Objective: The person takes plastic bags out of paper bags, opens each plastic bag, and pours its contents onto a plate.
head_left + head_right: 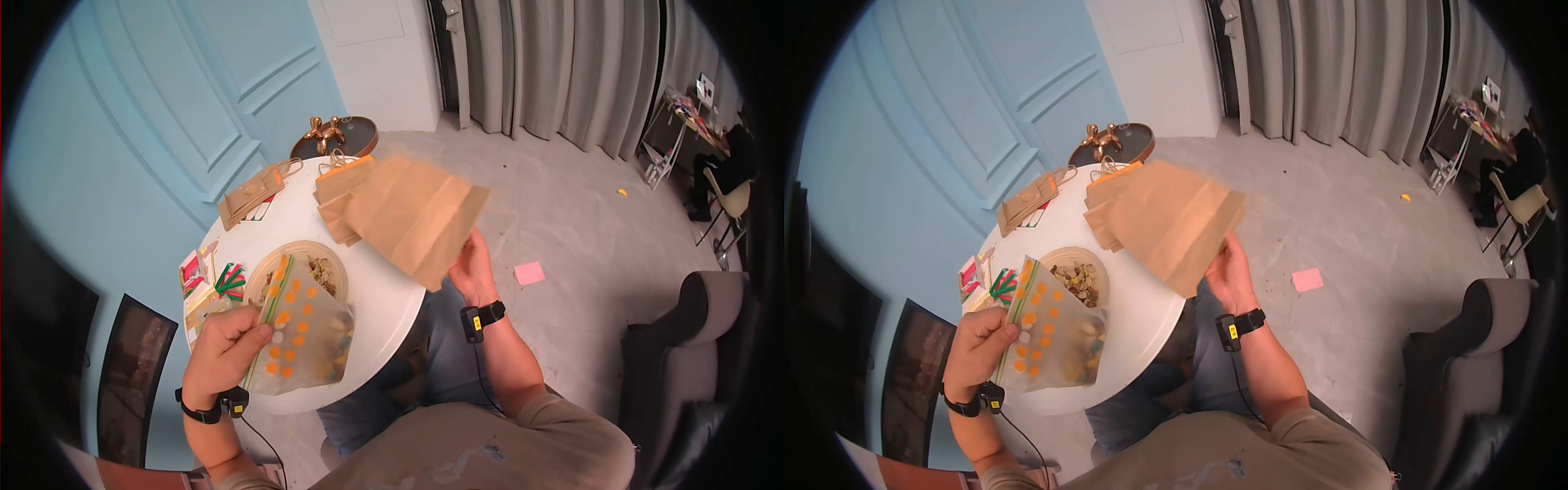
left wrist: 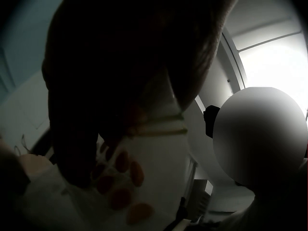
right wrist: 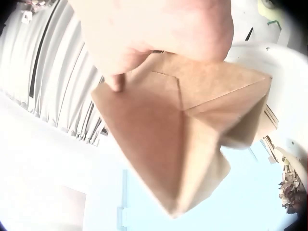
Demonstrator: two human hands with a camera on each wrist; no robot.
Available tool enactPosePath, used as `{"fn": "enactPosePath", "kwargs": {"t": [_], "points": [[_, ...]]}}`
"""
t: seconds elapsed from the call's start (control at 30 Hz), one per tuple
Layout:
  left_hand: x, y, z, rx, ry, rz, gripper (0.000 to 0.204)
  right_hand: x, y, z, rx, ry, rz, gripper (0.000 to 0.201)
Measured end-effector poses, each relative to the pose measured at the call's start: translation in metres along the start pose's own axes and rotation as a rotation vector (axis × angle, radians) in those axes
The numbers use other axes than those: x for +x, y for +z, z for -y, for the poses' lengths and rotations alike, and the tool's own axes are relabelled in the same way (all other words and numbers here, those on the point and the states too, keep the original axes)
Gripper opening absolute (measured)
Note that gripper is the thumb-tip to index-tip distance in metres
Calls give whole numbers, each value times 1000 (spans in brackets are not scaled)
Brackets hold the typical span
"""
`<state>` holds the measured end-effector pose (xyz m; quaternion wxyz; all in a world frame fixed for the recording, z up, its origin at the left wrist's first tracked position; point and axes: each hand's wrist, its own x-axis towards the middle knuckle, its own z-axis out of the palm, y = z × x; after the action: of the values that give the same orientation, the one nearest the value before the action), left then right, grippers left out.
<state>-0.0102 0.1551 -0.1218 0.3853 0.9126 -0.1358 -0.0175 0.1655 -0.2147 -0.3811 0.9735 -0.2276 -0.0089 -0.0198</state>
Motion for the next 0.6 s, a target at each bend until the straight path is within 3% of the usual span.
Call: {"fn": "enactPosePath", "kwargs": {"t": [0.1,0.27,0.37,0.6], "points": [[-5,-3,13,-10,-52,-19,21,-7,-16,-12,-248,67,-100,42],[-9,-4,27,-15,-95,-35,21,-18,-48,-27,-420,-83,-288,40],[-9,-1,36,-31,-69,-40,20,-21,-61,-23,-435,-21,-303,41],[-7,0,42,-59,-57,-6,19,-33,-89,-9,-321,68,-129,45]]}}
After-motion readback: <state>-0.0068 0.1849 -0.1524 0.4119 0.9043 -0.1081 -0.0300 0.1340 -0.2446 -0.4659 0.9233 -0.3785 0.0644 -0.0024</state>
